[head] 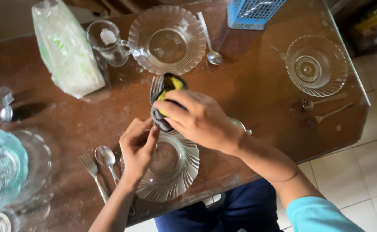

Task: The person wipes a fork with a cloth, turning the fork over to clean both sides and the tines.

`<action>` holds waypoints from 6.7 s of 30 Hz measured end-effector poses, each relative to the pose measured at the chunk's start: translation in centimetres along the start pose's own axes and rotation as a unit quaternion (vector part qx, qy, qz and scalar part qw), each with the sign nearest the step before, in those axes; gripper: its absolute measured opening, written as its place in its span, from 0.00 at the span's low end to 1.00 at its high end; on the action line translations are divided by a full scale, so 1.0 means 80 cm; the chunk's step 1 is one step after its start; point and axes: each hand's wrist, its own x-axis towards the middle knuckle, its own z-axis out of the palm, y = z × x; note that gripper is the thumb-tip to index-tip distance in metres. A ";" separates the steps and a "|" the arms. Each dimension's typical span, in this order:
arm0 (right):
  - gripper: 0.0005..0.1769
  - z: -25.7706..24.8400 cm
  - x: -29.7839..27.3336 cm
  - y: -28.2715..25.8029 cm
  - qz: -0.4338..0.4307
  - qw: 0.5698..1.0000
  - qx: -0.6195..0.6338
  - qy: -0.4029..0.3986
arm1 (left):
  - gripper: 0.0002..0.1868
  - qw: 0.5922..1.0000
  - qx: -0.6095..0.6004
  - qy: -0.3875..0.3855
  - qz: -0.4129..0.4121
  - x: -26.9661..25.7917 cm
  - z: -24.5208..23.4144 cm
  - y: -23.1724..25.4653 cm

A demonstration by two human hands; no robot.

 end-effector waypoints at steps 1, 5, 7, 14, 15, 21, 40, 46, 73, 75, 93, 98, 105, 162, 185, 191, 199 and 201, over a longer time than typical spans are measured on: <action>0.21 0.004 0.000 -0.003 -0.005 1.000 0.005 -0.003 | 0.14 1.000 0.001 0.008 -0.002 -0.001 -0.002 -0.004; 0.20 0.008 0.004 -0.007 -0.063 0.997 -0.027 -0.031 | 0.12 0.997 0.050 0.043 0.050 0.003 -0.005 -0.019; 0.19 0.002 0.005 -0.007 -0.063 0.997 -0.039 -0.035 | 0.11 0.994 0.072 0.047 0.075 0.002 -0.003 -0.023; 0.17 -0.016 0.009 -0.002 -0.037 0.998 -0.049 -0.027 | 0.09 0.994 0.066 0.046 0.076 0.002 -0.006 -0.015; 0.17 -0.017 0.009 -0.002 -0.031 0.998 -0.044 -0.029 | 0.08 0.994 0.063 0.048 0.071 0.001 -0.007 -0.015; 0.18 -0.014 0.010 -0.003 -0.043 0.998 -0.038 -0.005 | 0.10 0.995 0.064 0.034 0.062 -0.002 -0.006 -0.017; 0.17 -0.012 0.007 -0.003 -0.028 0.996 -0.061 0.057 | 0.06 0.984 0.112 -0.030 0.134 -0.015 0.001 0.001; 0.25 -0.018 0.014 -0.016 0.016 0.995 0.022 0.098 | 0.06 0.988 0.090 -0.059 0.114 -0.015 0.001 0.009; 0.28 -0.027 0.005 0.020 0.028 1.000 0.001 0.003 | 0.12 0.983 0.141 -0.022 0.113 -0.009 0.004 0.001; 0.30 -0.022 0.002 0.015 0.034 0.999 0.033 -0.016 | 0.12 0.987 0.107 -0.071 0.094 -0.009 0.004 0.005; 0.14 -0.024 0.003 0.037 0.109 0.986 -0.013 0.129 | 0.09 0.986 0.154 -0.016 0.070 0.006 -0.016 0.010; 0.24 -0.013 0.002 0.015 0.109 0.984 0.084 0.109 | 0.08 0.996 -0.074 0.038 -0.026 0.012 -0.017 0.008; 0.23 0.009 0.004 -0.038 0.021 0.996 0.071 -0.049 | 0.09 0.975 -0.202 0.089 -0.005 0.023 -0.022 -0.023; 0.23 0.016 -0.064 -0.114 0.069 0.962 0.091 -0.248 | 0.19 0.945 -0.160 0.286 -0.016 -0.164 0.024 -0.007; 0.22 -0.015 -0.002 -0.028 0.084 0.994 0.048 -0.049 | 0.14 0.997 0.040 0.055 0.024 0.000 -0.025 0.016; 0.16 -0.008 0.001 -0.028 0.002 0.997 0.071 -0.042 | 0.14 0.988 0.123 0.026 0.087 -0.006 -0.024 0.015; 0.15 0.007 0.002 -0.023 -0.013 0.998 0.039 -0.045 | 0.32 0.964 0.230 -0.092 0.101 -0.008 -0.029 0.020; 0.13 -0.001 0.001 -0.015 0.002 1.000 0.021 0.013 | 0.32 0.956 0.207 -0.098 0.184 -0.010 -0.028 0.018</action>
